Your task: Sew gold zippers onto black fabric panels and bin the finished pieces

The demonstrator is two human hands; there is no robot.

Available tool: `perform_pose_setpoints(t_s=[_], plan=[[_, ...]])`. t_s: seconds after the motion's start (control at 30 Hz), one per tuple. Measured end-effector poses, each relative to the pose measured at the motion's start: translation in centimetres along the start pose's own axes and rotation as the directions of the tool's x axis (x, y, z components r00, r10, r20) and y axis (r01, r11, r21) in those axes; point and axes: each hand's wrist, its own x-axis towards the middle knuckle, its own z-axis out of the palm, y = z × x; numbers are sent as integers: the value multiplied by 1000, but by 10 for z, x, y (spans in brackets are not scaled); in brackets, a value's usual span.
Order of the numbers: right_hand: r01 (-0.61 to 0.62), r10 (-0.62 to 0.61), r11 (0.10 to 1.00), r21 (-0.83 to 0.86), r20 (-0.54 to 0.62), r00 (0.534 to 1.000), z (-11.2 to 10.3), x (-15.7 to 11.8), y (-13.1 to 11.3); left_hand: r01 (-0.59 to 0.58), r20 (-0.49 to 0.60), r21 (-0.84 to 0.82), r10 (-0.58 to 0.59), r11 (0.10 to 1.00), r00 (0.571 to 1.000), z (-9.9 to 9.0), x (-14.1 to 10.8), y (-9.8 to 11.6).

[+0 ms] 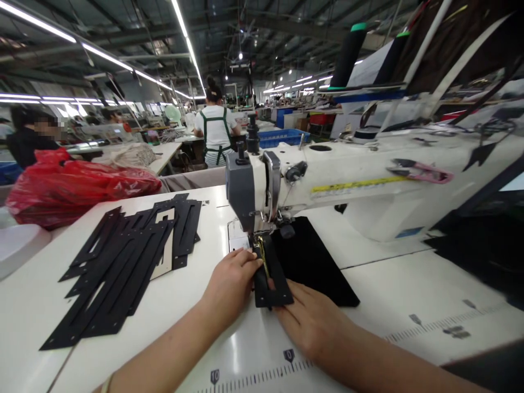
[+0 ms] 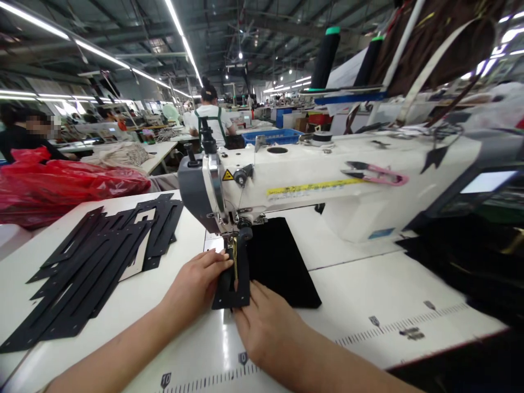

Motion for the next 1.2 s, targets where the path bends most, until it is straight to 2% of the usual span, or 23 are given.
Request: perform_pose_setpoints(t_s=[0.17, 0.43, 0.57, 0.73, 0.87, 1.03, 1.2], plan=[[20, -19, 1000, 9, -41, 999, 0, 3, -4, -99, -54, 74, 103, 992, 993, 6, -6, 5], [-8, 8, 1000, 0, -109, 994, 10, -2, -1, -166, -118, 174, 188, 971, 975, 6, -5, 10], [-25, 24, 1000, -6, -176, 984, 13, -1, 0, -173, -107, 192, 196, 966, 975, 5, -3, 9], [-39, 35, 999, -12, -205, 978, 21, -1, 3, -155, -84, 193, 174, 969, 981, 4, 0, 7], [-65, 68, 998, 21, -254, 965, 28, 1, 7, -170, -114, 220, 199, 961, 973, 4, 0, 6], [-88, 97, 995, 51, -238, 966, 32, 8, 17, -181, -116, 199, 207, 963, 972, 4, 4, 2], [-52, 60, 996, 66, -126, 990, 32, 12, 28, -179, -99, 178, 199, 968, 975, 3, 12, -5]])
